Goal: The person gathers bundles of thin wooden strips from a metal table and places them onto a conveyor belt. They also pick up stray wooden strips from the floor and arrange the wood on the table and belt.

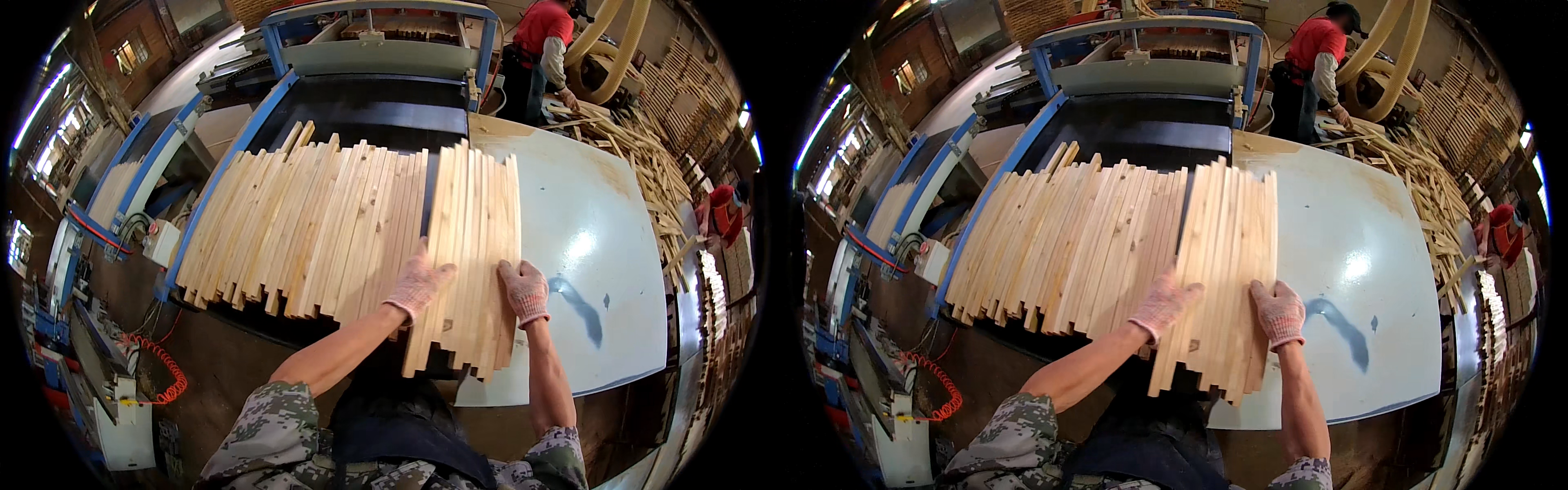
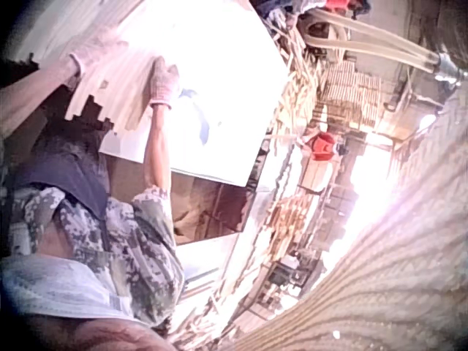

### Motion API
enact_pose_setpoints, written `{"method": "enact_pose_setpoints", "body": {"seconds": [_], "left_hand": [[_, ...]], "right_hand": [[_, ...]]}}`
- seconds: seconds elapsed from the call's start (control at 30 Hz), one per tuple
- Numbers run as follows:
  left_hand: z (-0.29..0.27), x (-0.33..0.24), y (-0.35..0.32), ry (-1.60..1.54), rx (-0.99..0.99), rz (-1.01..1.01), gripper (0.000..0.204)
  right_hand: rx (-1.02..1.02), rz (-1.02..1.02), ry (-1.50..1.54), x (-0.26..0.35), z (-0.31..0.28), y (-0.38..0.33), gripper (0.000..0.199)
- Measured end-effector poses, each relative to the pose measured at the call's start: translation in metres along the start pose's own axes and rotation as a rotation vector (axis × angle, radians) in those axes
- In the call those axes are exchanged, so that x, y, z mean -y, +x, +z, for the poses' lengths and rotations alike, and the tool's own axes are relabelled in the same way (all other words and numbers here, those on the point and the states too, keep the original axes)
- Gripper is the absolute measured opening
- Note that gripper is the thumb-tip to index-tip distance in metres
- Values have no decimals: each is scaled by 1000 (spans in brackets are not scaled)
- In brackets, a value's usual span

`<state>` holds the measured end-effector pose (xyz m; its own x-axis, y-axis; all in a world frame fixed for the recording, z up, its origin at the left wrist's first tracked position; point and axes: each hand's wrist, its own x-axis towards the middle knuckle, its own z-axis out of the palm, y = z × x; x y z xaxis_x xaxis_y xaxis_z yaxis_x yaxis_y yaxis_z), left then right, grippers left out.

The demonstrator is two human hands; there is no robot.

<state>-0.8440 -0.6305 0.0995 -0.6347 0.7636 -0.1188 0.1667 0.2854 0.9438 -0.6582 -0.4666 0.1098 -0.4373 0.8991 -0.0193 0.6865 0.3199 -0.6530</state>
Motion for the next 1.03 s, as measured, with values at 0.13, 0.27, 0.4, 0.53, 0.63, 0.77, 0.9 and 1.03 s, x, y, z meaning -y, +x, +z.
{"method": "enact_pose_setpoints", "body": {"seconds": [0.13, 0.27, 0.4, 0.53, 0.63, 0.77, 0.9, 1.03], "left_hand": [[58, 20, 16, 180, -46, -103, 81], [44, 17, 26, 499, 114, -94, 83], [18, -79, 31, 1036, 387, -280, 70], [8, -83, 21, 1099, 125, -71, 61], [6, -32, 25, 1141, 158, 104, 69], [18, 4, 7, 1116, 94, 237, 74], [26, 1, 5, 1135, 80, 243, 76], [23, -15, 5, 1111, 161, 159, 79]], "right_hand": [[86, 60, -57, -47, -11, 12, 60], [112, 5, -115, -71, 4, 25, 64], [181, 23, -129, -51, 1, 34, 68], [190, -16, -58, -22, 15, 38, 70], [314, -23, -100, 0, 24, 48, 72], [243, -50, -101, -1, 28, 49, 89], [192, -117, -126, 20, 28, 53, 110], [232, -58, -243, 36, 42, 64, 109]]}}
